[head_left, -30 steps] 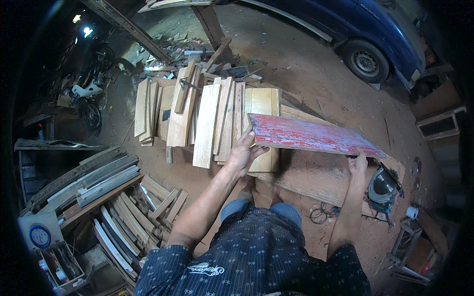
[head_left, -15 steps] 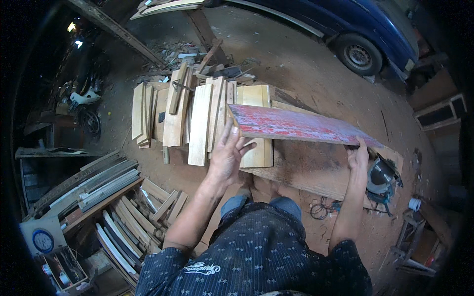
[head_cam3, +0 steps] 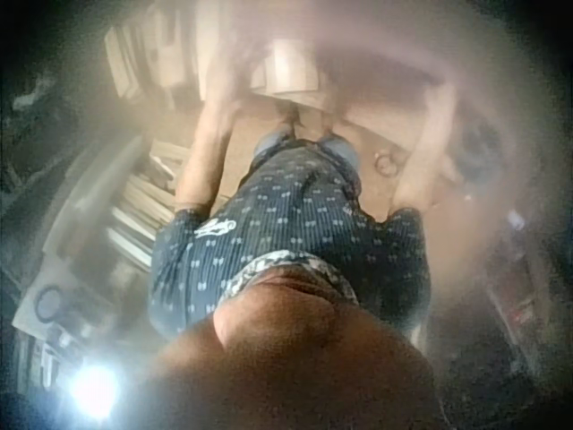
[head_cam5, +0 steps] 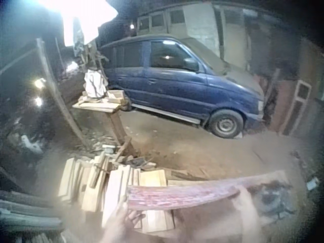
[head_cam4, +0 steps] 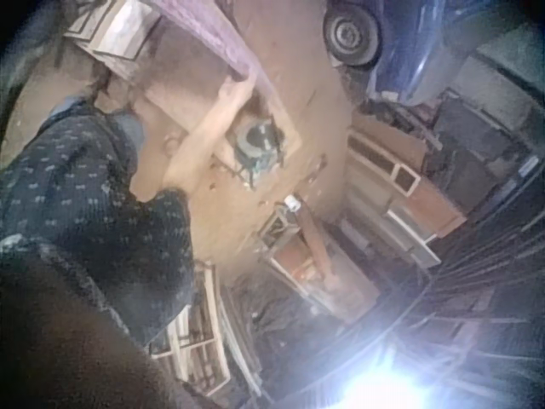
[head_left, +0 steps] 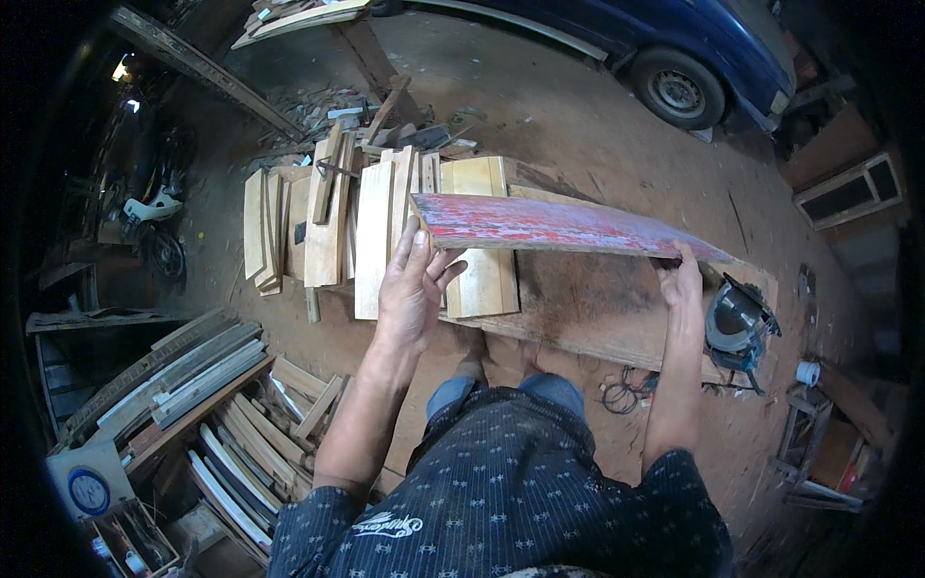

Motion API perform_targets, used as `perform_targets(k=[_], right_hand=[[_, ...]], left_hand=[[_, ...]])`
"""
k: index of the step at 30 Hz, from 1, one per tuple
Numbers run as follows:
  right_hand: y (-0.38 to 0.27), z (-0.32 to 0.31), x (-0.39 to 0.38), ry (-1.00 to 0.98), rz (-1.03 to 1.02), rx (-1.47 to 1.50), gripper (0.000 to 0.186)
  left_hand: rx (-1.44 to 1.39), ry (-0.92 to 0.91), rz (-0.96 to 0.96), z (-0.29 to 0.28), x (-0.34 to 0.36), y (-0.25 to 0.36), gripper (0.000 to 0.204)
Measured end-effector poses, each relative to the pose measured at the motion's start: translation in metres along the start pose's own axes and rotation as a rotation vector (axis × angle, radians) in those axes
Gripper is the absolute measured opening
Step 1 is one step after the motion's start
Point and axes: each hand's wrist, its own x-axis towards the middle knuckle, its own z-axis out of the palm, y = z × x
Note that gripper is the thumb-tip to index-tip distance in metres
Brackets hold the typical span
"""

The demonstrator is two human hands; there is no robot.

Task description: The person uses a circular saw to cut a large red-painted board into smaller pieces on a workbench. They then measure and cut additional wooden planks, stacking the finished pieces on the bench.

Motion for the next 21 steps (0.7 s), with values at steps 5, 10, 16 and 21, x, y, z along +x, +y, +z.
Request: perform_targets(k=[5,10,16,21], right_hand=[[0.005,0.000,0.006,0.014,0.024,0.018,0.039],[0.010,0.002,0.007,-0.041,0.042,0.009,0.045],[0.044,-0.007,-0.027,-0.128,0.073,-0.017,0.059],[0.084,-0.033,-0.034,-0.070,0.135,-0.015,0.054]], left_hand=[[-0.009,0.026,0.011,-0.002,-0.004,0.003,0.066],[-0.019,0.041,0.002,-0.004,-0.009,0.008,0.066],[-0.060,0.058,-0.090,-0.080,-0.029,-0.027,0.070],[0.152,0.271,-0.186,-0.112,-0.047,-0.099,0.062]])
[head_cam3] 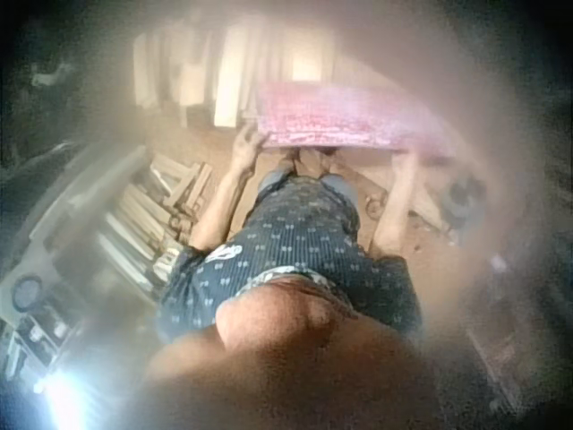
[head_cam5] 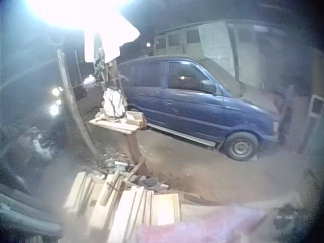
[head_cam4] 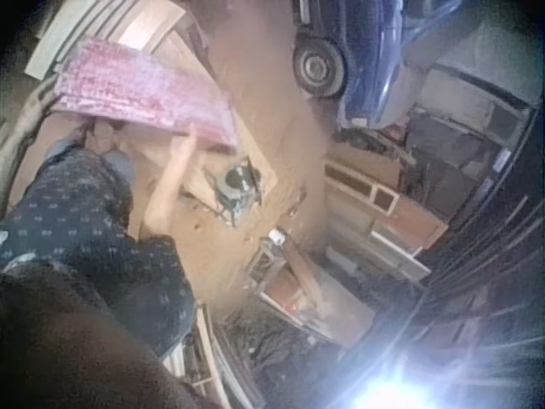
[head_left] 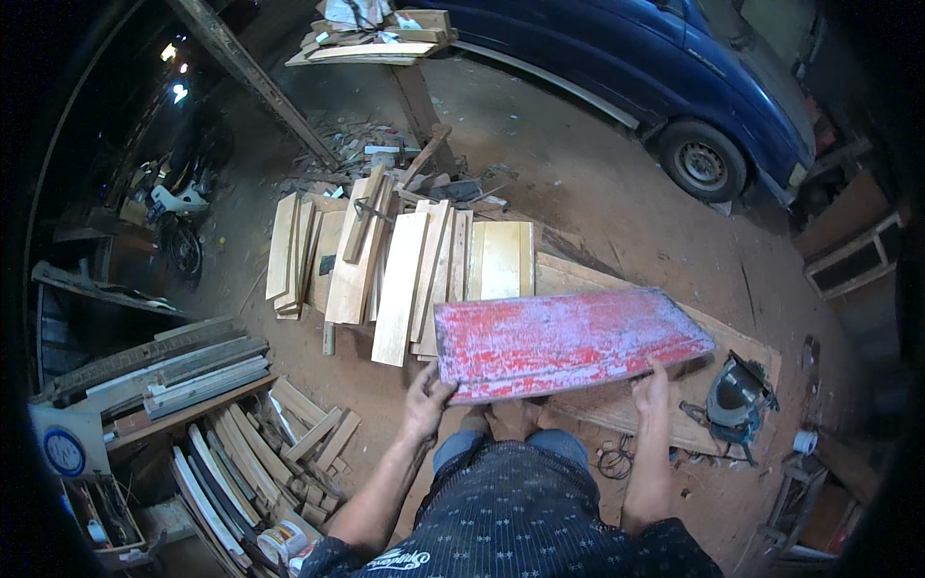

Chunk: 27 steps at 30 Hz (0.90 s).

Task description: The person uses a circular saw to cut a large red-painted board into smaller pieces on a workbench. They then measure and cut additional wooden planks, stacking the finished pieces on the bench.

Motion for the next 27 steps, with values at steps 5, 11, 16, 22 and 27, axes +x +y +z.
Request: perform_targets(k=[5,11,16,22,27], right_hand=[[0.029,0.007,-0.013,-0.078,0.104,0.119,0.052],[0.038,0.009,-0.007,-0.059,0.125,-0.030,0.046],[0.056,-0.020,0.004,-0.119,0.188,-0.086,0.047],[0.131,-0.050,0.009,-0.040,0.406,-0.085,0.055],[0.149,-0.026,0.007,-0.108,0.525,-0.129,0.061]], left_hand=[[-0.033,-0.018,-0.077,0.015,-0.036,-0.024,0.062],[-0.055,-0.174,-0.151,0.007,-0.017,-0.052,0.036],[-0.071,-0.277,-0.371,-0.013,0.031,-0.066,0.027],[0.620,0.036,0.105,-0.050,0.070,-0.150,0.036],[0.521,0.170,0.528,-0.066,0.113,-0.170,0.041]])
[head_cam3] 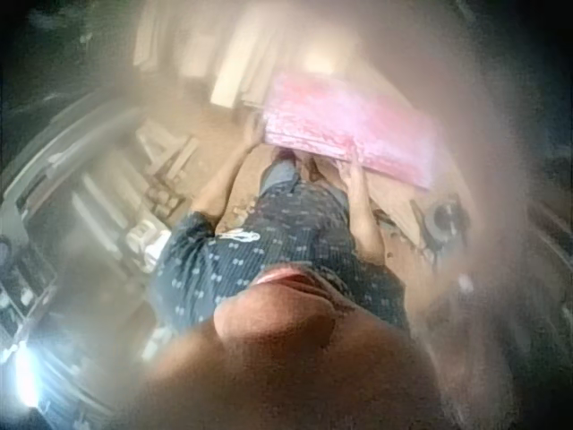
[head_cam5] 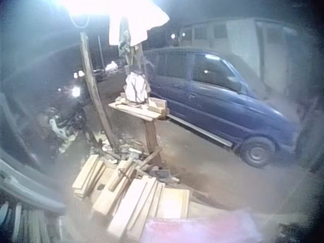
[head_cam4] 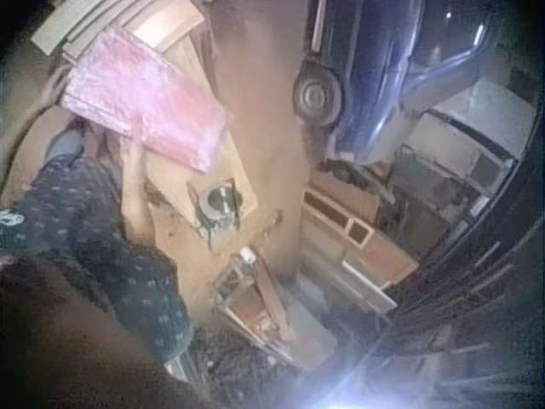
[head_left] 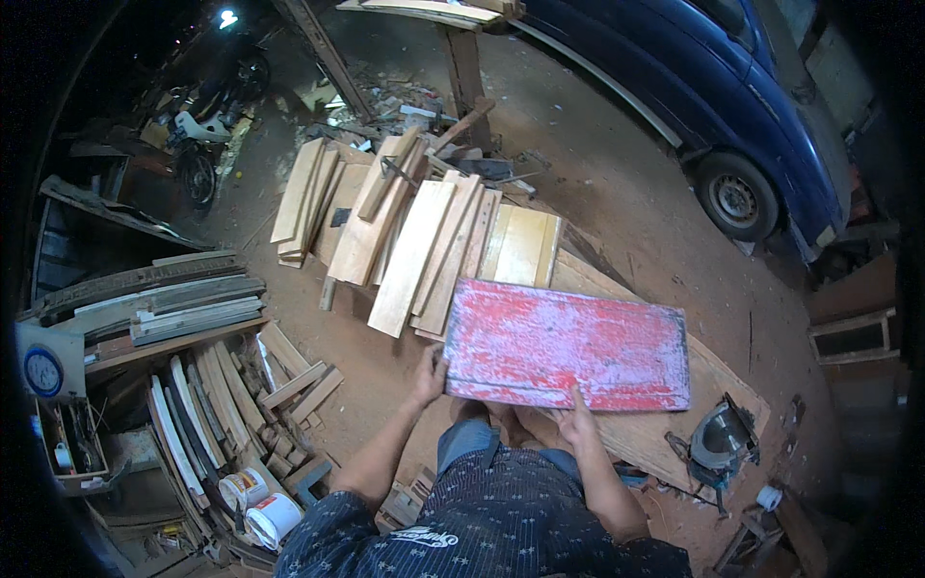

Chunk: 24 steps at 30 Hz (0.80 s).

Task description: The person uses a circular saw to cut a large red-painted board into smaller pieces on a workbench. They then measure and cut additional wooden planks, stacking the finished pieces on the bench.

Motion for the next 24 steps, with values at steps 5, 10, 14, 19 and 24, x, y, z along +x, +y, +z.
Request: perform_targets(k=[5,10,14,19,24], right_hand=[[0.012,0.011,0.002,0.143,0.240,-0.163,0.073],[0.019,0.023,-0.003,0.066,0.231,-0.348,0.071],[-0.004,0.025,-0.002,0.077,0.200,-0.391,0.063],[-0.028,0.018,-0.006,0.198,0.097,-0.358,0.054],[-0.028,0.014,0.004,0.155,0.086,-0.362,0.048]], left_hand=[[0.567,-0.247,-0.090,-0.041,0.056,-0.017,0.047],[0.807,0.078,-0.010,-0.073,0.129,-0.006,0.073],[0.988,0.109,-0.054,-0.081,0.166,-0.007,0.096],[0.938,0.091,-0.211,-0.072,0.192,0.018,0.111],[0.950,-0.135,-0.432,-0.092,0.206,0.030,0.117]])
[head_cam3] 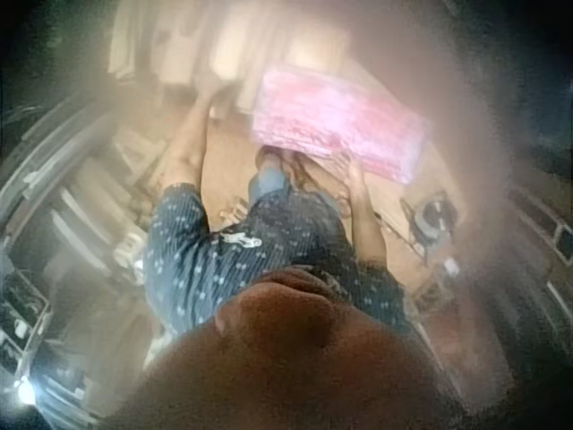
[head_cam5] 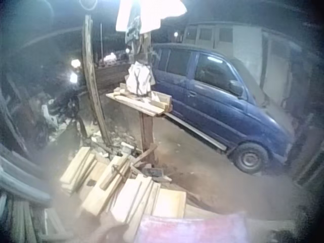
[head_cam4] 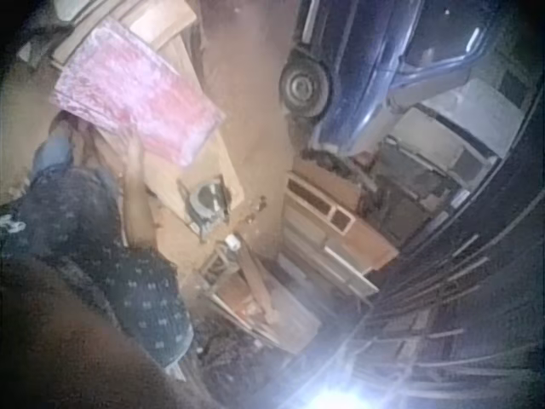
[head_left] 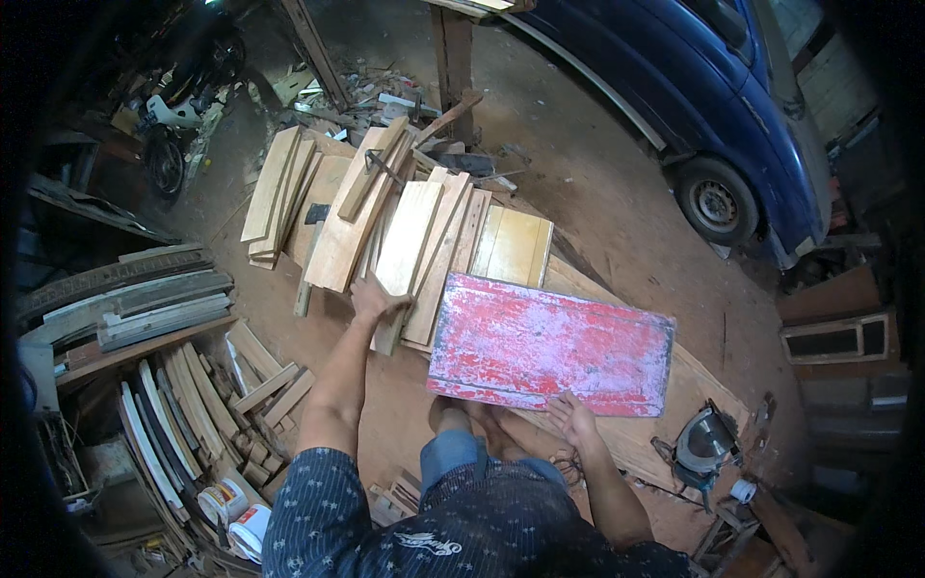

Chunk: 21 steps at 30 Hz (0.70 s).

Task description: The person uses a circular saw to cut a large red-painted board into smaller pieces on a workbench. They then measure and cut additional wooden planks, stacking the finished pieces on the bench.

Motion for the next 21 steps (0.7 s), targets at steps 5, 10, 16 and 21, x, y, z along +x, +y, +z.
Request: perform_targets(k=[5,10,16,21], right_hand=[[-0.007,0.014,0.006,0.016,-0.007,0.028,0.051],[-0.052,0.020,0.002,0.082,-0.244,-0.069,0.053],[-0.135,-0.022,0.018,0.488,-0.813,-0.277,0.067],[-0.141,-0.054,0.021,0.764,-0.894,-0.838,0.074]], left_hand=[[-0.504,0.140,0.007,0.002,-0.024,0.008,0.099],[-0.641,0.139,0.389,-0.003,-0.083,0.036,0.099],[-0.382,-0.005,1.021,0.010,-0.130,0.106,0.107],[-0.232,-0.114,1.267,0.054,-0.138,0.123,0.097]])
